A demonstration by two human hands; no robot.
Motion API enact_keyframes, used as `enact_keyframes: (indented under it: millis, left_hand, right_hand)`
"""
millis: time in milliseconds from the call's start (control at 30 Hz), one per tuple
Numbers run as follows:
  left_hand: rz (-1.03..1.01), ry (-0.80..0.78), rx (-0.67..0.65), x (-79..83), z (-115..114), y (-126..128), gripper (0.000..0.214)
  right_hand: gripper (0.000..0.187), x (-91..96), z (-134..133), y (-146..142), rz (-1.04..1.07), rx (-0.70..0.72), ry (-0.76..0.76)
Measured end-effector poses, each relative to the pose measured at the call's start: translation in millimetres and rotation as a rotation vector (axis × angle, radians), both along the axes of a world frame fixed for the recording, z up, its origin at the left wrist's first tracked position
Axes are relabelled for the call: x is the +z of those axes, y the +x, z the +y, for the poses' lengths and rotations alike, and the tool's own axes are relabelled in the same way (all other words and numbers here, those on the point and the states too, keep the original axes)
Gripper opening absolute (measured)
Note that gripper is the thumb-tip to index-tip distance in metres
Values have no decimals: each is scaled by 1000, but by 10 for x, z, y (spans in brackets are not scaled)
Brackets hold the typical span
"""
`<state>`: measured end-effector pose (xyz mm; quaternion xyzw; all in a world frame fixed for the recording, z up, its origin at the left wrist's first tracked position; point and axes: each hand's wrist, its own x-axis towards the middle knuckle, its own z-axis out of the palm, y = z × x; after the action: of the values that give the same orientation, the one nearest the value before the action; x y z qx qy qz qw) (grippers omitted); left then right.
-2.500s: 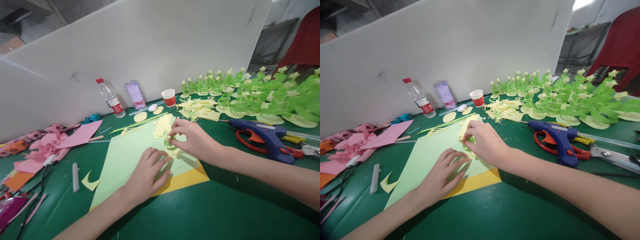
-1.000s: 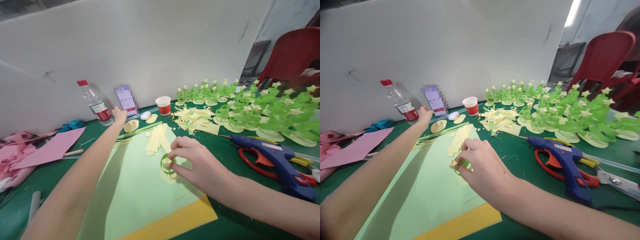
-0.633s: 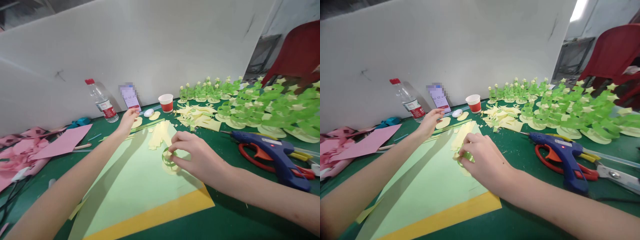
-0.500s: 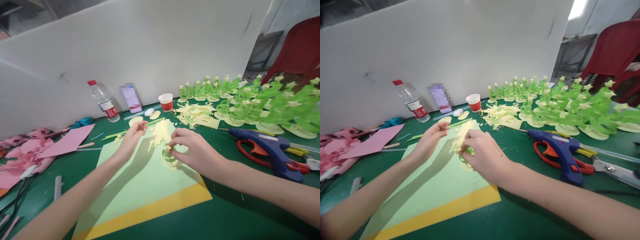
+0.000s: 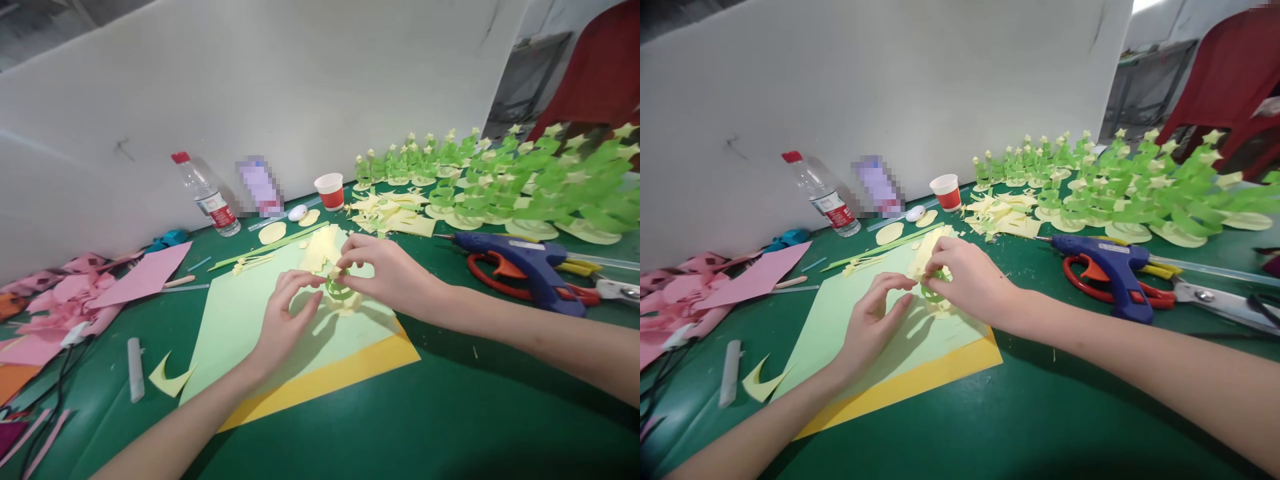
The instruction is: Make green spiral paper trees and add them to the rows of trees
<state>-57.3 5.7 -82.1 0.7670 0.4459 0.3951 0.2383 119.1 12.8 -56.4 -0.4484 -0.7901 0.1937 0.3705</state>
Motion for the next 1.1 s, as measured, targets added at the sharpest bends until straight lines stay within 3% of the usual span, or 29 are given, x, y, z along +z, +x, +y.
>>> enact_keyframes:
  millis: [400,1100]
  left_hand:
    - [76,78,-44,-18,-8,-7,18]
    - [90,75,-9,-24,-8,-3,12]
  right_hand:
    - [7,0,-12,-14,0,8,20]
    - [8,-18,-9,-8,-20,19,61]
